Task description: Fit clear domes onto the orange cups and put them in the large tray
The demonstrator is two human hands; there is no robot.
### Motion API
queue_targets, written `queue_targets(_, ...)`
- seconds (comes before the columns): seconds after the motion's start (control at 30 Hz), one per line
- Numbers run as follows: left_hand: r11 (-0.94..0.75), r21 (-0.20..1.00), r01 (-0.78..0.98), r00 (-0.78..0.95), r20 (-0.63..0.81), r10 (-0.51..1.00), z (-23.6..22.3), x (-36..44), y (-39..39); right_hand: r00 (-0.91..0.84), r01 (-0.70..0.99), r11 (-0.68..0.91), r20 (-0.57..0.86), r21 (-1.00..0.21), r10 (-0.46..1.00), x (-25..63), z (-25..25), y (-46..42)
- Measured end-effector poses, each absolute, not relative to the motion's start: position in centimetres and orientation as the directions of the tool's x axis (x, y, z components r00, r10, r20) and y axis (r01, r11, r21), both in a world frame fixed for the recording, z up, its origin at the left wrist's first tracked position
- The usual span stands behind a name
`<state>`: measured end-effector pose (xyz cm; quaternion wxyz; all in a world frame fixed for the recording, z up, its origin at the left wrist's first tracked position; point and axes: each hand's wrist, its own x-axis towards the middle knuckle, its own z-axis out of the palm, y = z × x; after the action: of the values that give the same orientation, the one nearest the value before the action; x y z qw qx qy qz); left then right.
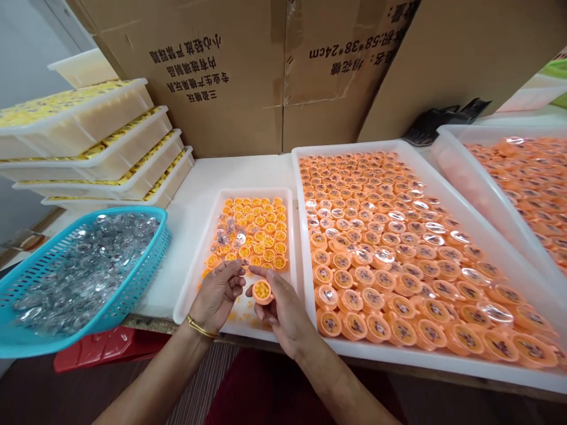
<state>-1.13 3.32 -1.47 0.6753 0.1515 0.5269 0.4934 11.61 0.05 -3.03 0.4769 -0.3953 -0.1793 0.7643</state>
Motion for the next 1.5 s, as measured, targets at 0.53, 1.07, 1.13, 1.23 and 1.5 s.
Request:
queue_targets(0.53, 0.494, 0.748, -0.442, -0.019, -0.559, 0.829, -1.1, -1.2, 2.4, -0.197, -0.593, -0.462, -0.437, -0.659, 0.877, 11.4, -3.4, 0.1)
queue_targets(1.07, 0.27, 0.963, -0.02, -0.148, -0.27, 0.952, -0.8, 1.1, 0.0, -0.098, -0.591, -0.396, -0.424, -0.703, 0.9, 10.7, -4.4, 0.2)
queue_targets(1.13, 0.27, 0.963, 0.002, -0.153, -0.267, 0.952, -0.8, 1.0, 0.1, -0.096, -0.586, -0.376, -0.4, -0.718, 0.912, 10.6, -4.7, 0.2)
queue_targets(1.23, 0.274, 0.961, 0.024, -0.169, -0.266, 0.949, -0.9, 1.1, 0.2, -0.085, -0.578, -0.352, -0.375, -0.736, 0.923, 10.6, -5.0, 0.1)
queue_targets(1.5, 0.247, 0.961, 0.123, -0.188, -0.222, 0.957, -1.2, 1.2, 0.2, -0.061, -0.523, -0.311, -0.329, -0.794, 0.942, 10.6, -4.8, 0.1)
